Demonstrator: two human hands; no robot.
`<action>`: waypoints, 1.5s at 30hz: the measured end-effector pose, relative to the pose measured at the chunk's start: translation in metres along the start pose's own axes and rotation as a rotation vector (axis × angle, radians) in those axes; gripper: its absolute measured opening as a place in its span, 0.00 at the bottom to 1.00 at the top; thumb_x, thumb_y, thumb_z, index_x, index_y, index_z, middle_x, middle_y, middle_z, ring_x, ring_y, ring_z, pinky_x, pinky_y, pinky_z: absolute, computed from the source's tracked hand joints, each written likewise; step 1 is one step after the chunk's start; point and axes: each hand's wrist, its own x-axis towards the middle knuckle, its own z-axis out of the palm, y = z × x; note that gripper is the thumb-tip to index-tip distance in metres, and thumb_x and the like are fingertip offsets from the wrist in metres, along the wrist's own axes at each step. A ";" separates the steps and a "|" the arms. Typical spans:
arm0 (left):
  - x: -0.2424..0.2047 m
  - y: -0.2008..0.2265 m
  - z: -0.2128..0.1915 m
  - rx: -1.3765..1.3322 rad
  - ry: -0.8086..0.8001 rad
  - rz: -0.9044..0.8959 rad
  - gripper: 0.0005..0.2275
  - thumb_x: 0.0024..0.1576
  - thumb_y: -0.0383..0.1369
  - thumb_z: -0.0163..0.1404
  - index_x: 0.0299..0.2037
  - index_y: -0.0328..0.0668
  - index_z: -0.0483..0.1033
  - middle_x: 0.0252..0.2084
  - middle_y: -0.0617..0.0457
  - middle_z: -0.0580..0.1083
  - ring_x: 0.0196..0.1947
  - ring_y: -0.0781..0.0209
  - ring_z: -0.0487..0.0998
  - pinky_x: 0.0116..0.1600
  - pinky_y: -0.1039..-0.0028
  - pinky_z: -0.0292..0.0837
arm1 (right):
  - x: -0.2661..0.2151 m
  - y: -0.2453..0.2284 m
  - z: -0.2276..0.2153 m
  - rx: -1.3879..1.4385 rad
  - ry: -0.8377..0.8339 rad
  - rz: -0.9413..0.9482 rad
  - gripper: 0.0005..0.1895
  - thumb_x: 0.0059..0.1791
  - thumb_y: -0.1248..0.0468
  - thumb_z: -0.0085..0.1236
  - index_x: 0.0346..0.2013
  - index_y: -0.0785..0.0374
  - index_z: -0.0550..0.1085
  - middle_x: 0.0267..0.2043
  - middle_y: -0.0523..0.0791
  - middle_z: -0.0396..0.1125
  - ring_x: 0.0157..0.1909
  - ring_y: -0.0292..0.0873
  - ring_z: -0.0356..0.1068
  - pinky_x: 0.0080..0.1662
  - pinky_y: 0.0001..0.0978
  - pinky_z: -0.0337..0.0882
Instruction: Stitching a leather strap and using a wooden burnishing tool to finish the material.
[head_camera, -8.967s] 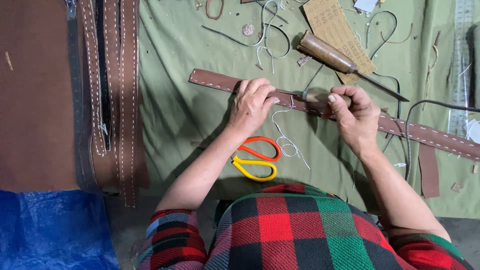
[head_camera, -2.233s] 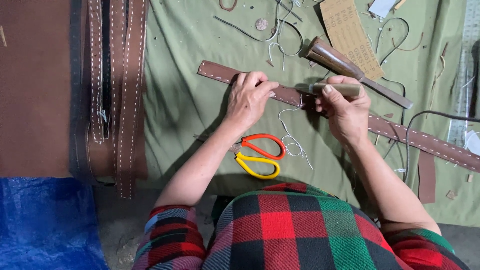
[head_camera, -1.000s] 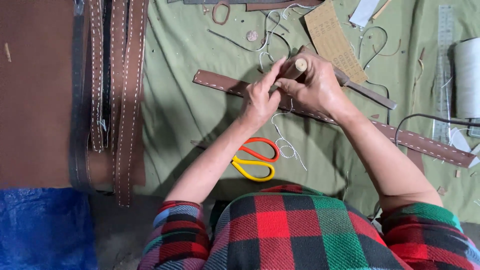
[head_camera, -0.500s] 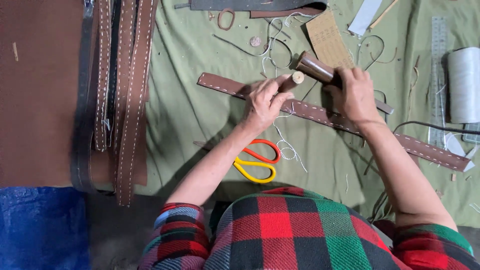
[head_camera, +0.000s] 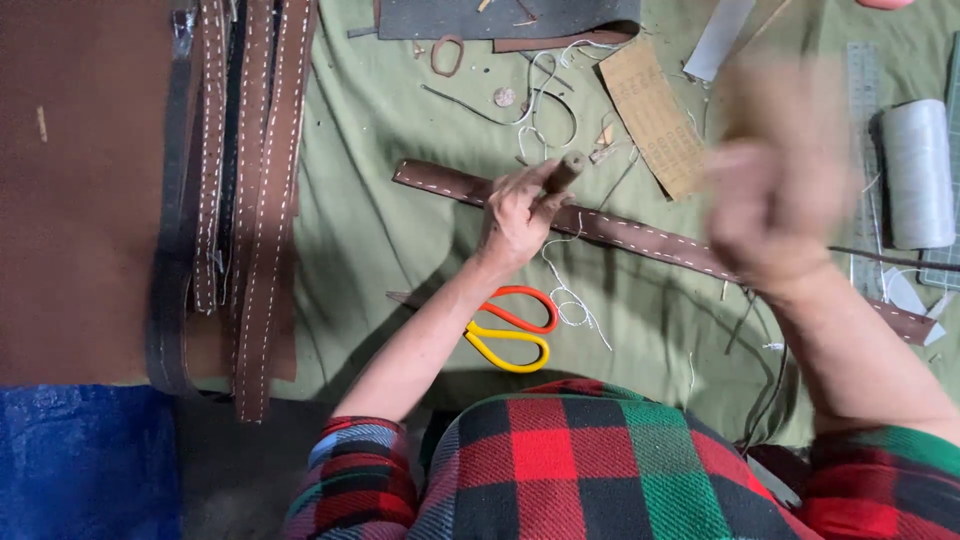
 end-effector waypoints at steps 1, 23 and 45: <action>-0.002 -0.001 0.000 0.004 0.004 -0.002 0.19 0.58 0.34 0.63 0.57 0.46 0.73 0.40 0.53 0.82 0.36 0.56 0.84 0.46 0.59 0.83 | 0.004 -0.006 0.010 0.005 0.000 -0.003 0.16 0.56 0.81 0.44 0.57 0.88 0.72 0.49 0.67 0.67 0.46 0.68 0.69 0.45 0.55 0.69; -0.006 0.005 -0.006 0.103 -0.040 -0.113 0.09 0.57 0.36 0.60 0.32 0.46 0.73 0.54 0.56 0.79 0.46 0.49 0.81 0.54 0.57 0.69 | 0.008 0.001 0.007 0.287 -0.409 0.482 0.25 0.64 0.64 0.60 0.71 0.76 0.68 0.41 0.49 0.59 0.36 0.43 0.52 0.42 0.33 0.59; -0.006 0.007 -0.010 0.095 -0.037 -0.092 0.11 0.59 0.38 0.58 0.34 0.43 0.71 0.54 0.55 0.79 0.47 0.50 0.83 0.55 0.55 0.71 | -0.085 0.050 0.078 0.231 -0.424 0.594 0.26 0.59 0.68 0.63 0.70 0.71 0.67 0.54 0.58 0.72 0.50 0.50 0.71 0.54 0.40 0.69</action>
